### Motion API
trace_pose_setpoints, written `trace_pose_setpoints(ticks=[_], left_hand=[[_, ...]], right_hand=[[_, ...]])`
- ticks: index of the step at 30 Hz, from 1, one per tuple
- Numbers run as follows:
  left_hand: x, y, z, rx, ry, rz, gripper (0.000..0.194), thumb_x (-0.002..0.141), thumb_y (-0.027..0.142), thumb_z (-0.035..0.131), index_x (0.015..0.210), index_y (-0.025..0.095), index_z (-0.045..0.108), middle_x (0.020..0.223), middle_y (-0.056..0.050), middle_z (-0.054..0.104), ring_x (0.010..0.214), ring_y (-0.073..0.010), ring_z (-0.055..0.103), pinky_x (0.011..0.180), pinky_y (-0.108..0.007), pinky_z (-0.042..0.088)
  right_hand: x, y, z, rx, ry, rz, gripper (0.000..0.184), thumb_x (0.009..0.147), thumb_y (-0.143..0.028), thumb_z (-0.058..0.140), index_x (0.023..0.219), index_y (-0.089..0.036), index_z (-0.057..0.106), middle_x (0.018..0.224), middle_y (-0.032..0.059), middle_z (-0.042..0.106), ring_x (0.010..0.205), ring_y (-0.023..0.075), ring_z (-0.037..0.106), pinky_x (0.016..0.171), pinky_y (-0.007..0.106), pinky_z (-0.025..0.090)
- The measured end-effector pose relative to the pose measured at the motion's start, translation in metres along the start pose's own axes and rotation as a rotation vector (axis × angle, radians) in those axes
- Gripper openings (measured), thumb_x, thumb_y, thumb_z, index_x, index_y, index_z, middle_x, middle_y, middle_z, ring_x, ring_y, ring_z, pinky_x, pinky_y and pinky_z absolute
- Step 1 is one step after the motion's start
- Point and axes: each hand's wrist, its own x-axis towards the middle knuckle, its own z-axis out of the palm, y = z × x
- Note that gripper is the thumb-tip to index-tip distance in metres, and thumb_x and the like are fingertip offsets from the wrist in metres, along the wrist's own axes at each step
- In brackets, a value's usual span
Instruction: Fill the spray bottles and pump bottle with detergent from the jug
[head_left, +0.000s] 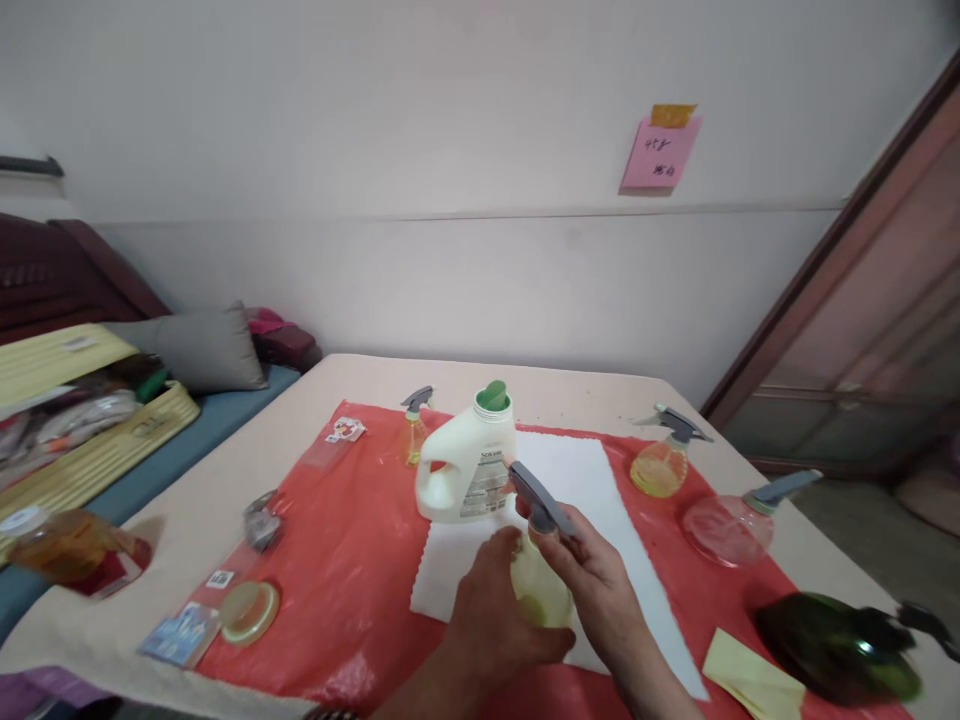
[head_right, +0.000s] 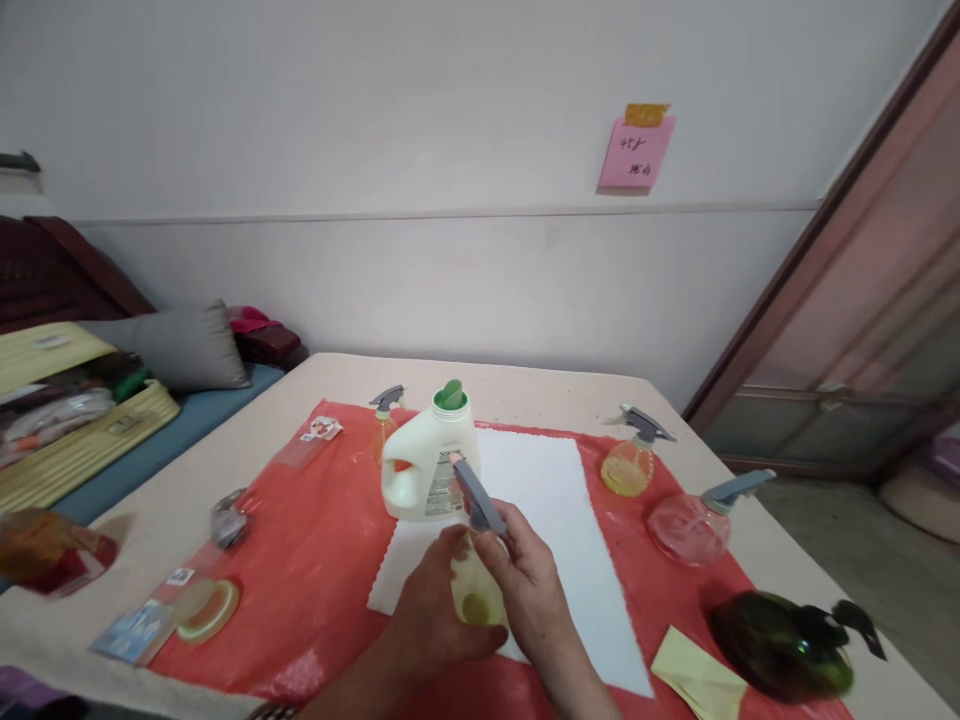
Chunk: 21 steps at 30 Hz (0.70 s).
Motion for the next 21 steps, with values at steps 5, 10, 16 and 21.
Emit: trace_pose_setpoints(ticks=[5, 10, 16, 21], left_hand=[[-0.002, -0.005, 0.000, 0.192, 0.099, 0.091, 0.086, 0.056, 0.032, 0.076, 0.134, 0.018, 0.046, 0.129, -0.012, 0.059, 0.120, -0.0327, 0.054, 0.103, -0.046, 0.044], [0.000, -0.003, 0.000, 0.233, 0.095, 0.142, 0.086, 0.056, 0.031, 0.075, 0.135, 0.016, 0.045, 0.129, -0.013, 0.060, 0.119, -0.0333, 0.055, 0.103, -0.048, 0.044], [-0.002, 0.003, -0.004, 0.160, 0.003, 0.083, 0.086, 0.054, 0.031, 0.076, 0.134, 0.022, 0.045, 0.126, -0.012, 0.061, 0.114, -0.0320, 0.058, 0.097, -0.048, 0.049], [-0.001, 0.006, -0.008, 0.215, 0.037, 0.062, 0.079, 0.054, 0.025, 0.073, 0.129, 0.020, 0.048, 0.122, -0.011, 0.062, 0.111, -0.0315, 0.059, 0.096, -0.047, 0.049]], right_hand=[[-0.001, -0.012, -0.004, 0.026, -0.045, 0.053, 0.031, 0.090, -0.044, 0.070, 0.115, -0.026, 0.067, 0.115, 0.0042, 0.066, 0.110, 0.0243, 0.058, 0.088, 0.029, 0.047], [-0.002, -0.013, -0.011, 0.054, -0.036, 0.060, 0.030, 0.090, -0.043, 0.070, 0.116, -0.027, 0.068, 0.117, 0.0047, 0.066, 0.111, 0.0244, 0.058, 0.093, 0.032, 0.046], [-0.003, -0.001, -0.011, 0.188, 0.047, 0.034, 0.040, 0.089, -0.043, 0.070, 0.126, -0.028, 0.064, 0.127, 0.0073, 0.063, 0.120, 0.0271, 0.055, 0.100, 0.037, 0.044], [-0.002, -0.003, -0.009, 0.101, -0.008, 0.072, 0.037, 0.086, -0.044, 0.074, 0.116, -0.025, 0.067, 0.119, 0.0081, 0.066, 0.111, 0.0269, 0.060, 0.094, 0.036, 0.047]])
